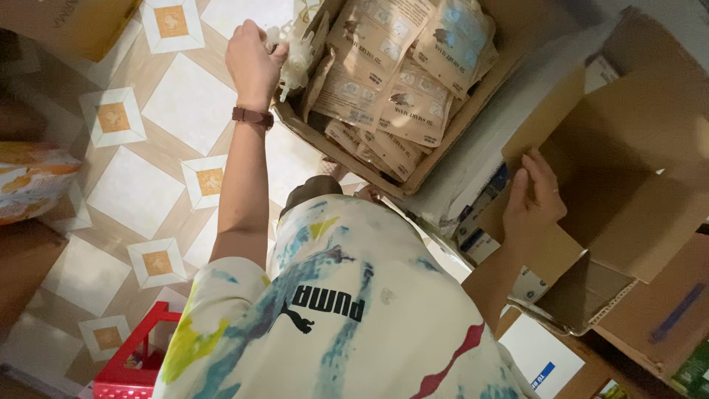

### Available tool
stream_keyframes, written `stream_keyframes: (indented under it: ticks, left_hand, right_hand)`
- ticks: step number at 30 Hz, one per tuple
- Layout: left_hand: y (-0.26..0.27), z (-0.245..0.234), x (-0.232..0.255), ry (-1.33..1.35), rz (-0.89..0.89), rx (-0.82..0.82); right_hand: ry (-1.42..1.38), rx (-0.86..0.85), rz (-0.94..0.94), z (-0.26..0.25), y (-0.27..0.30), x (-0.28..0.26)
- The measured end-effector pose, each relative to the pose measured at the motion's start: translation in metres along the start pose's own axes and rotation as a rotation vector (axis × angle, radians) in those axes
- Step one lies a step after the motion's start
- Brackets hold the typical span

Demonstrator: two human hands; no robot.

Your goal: The person packs individually wrapped face masks into a cardboard box. They repeatedly pick up mask packages from a larger container and place them into the smaller box, arranging them in layers. The person also places a small white box labeled 'Thank you!' into the box before continuing to add more masks.

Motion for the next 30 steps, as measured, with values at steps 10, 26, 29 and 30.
stream_keyframes:
  ticks: [10,26,29,30]
  left_hand:
    - [0.007,-0.023,0.037,0.018,0.094,0.093]
    - [0.151,0.030,0.297,0.765,0.670,-1.034]
    - [0.190,0.030,0.336,0.792,0.762,-1.280]
    - [0.203,0.034,0.348,0.807,0.796,-1.348]
  right_hand:
    - [-0.087,0.068,0.048,-0.015,-0.001,-0.040]
    - [-0.164,0.410,0.166,-0.087,0.034,0.015]
    - [-0.109,0.514,0.290,-0.117,0.083,0.031]
    - [-0.094,0.563,0.327,-0.126,0.101,0.036]
Point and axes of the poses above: each hand's wrist, its own y-axis away from the middle knuckle, its own z-axis out of the palm, x = y × z, the point moved 5 cm from there along -y, towards the middle knuckle, and after that the axes turned 13 degrees about y, right-handed, at the moved point
